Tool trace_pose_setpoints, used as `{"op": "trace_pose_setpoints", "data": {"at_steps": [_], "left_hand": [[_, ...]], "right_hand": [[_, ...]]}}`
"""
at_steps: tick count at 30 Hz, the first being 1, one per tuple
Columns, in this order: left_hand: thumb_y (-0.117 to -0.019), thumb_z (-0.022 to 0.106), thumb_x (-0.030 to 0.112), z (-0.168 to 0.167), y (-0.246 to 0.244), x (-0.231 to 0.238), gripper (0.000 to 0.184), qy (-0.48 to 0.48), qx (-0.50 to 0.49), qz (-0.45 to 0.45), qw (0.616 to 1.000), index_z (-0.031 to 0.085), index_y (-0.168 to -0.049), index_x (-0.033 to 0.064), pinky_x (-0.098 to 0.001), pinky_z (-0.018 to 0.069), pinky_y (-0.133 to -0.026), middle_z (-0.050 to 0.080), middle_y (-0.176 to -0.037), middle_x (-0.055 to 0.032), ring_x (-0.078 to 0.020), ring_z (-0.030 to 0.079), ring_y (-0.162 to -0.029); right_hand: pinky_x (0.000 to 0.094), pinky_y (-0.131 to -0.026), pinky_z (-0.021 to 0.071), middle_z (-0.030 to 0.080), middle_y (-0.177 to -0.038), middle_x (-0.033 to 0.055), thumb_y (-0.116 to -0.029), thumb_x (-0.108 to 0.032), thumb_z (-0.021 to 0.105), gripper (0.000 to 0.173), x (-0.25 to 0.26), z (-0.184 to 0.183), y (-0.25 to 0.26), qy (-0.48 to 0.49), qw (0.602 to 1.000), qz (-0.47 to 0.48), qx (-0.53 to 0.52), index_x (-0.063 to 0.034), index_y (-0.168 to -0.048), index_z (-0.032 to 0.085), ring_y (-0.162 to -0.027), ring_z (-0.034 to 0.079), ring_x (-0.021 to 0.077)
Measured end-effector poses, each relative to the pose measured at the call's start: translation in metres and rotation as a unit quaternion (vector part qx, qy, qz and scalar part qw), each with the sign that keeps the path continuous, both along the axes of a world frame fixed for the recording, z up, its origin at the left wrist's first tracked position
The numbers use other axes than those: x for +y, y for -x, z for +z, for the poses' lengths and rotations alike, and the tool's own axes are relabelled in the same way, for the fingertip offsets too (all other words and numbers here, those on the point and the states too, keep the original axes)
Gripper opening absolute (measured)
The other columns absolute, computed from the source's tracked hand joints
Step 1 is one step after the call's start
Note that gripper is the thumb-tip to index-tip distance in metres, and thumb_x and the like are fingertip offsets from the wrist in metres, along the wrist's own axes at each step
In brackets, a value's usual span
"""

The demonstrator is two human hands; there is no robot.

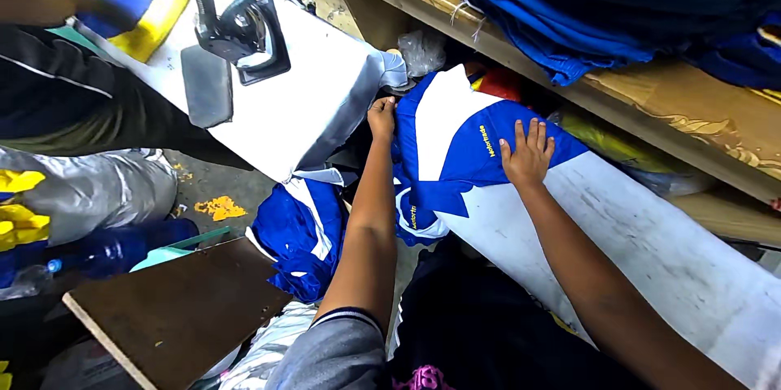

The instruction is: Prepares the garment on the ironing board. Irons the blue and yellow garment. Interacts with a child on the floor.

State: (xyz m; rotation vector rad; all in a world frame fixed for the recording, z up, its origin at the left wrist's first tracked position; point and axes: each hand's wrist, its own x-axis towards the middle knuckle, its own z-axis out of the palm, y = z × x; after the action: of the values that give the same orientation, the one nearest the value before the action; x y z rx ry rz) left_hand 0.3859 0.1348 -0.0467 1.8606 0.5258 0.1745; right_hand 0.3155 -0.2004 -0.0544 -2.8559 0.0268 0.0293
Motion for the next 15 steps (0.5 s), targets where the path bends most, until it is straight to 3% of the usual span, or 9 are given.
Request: {"op": "trace_pose_setpoints", "data": {"at_steps": [6,9,12,15], "left_hand": [[-0.105,0.057,0.015,-0.002,0.003,0.006,0.025,0.029,0.026,0.054,0.998,0.065,-0.112,-0.0074,-0.0333,0.0557,-0.087,0.069,-0.101,-0.0163,-0.0153,0.067,-0.088],[-0.1072,0.051,0.018,-0.008,0.006,0.013,0.028,0.037,0.032,0.099,0.994,0.061,-0.116,-0.0072,-0.0351,0.0543,-0.081,0.066,-0.1,-0.0167,-0.0179,0.064,-0.085],[-0.1099,0.046,0.021,0.001,0.008,0.021,0.028,0.103,0.03,0.124,0.987,0.057,-0.117,-0.0031,-0.0287,0.0498,-0.068,0.06,-0.093,-0.0088,-0.0121,0.057,-0.074],[-0.1099,0.048,0.023,0.018,0.008,0.027,0.026,0.143,0.025,0.121,0.982,0.056,-0.116,-0.001,-0.0248,0.0488,-0.064,0.059,-0.09,-0.0053,-0.0089,0.056,-0.068]], "right_hand": [[0.0652,-0.124,0.0118,0.024,-0.17,0.0189,-0.108,-0.052,0.032,0.066,-0.001,-0.003,0.0,0.004,1.0,0.001,-0.001,-0.0139,-0.162,0.036,-0.159,0.017,0.0395],[0.0648,-0.124,0.0114,0.023,-0.171,0.0184,-0.1083,-0.051,0.032,0.066,-0.001,-0.002,0.0,0.003,1.0,0.0,0.005,-0.0133,-0.162,0.035,-0.159,0.016,0.0394],[0.0647,-0.124,0.0115,0.023,-0.171,0.0186,-0.1081,-0.052,0.031,0.066,-0.001,-0.001,-0.001,0.006,1.0,0.001,0.007,-0.0139,-0.162,0.034,-0.159,0.017,0.0396],[0.0645,-0.124,0.0106,0.022,-0.171,0.0182,-0.1079,-0.053,0.03,0.067,-0.001,-0.002,-0.001,0.005,1.0,0.0,0.009,-0.0143,-0.163,0.034,-0.159,0.016,0.0391]]}}
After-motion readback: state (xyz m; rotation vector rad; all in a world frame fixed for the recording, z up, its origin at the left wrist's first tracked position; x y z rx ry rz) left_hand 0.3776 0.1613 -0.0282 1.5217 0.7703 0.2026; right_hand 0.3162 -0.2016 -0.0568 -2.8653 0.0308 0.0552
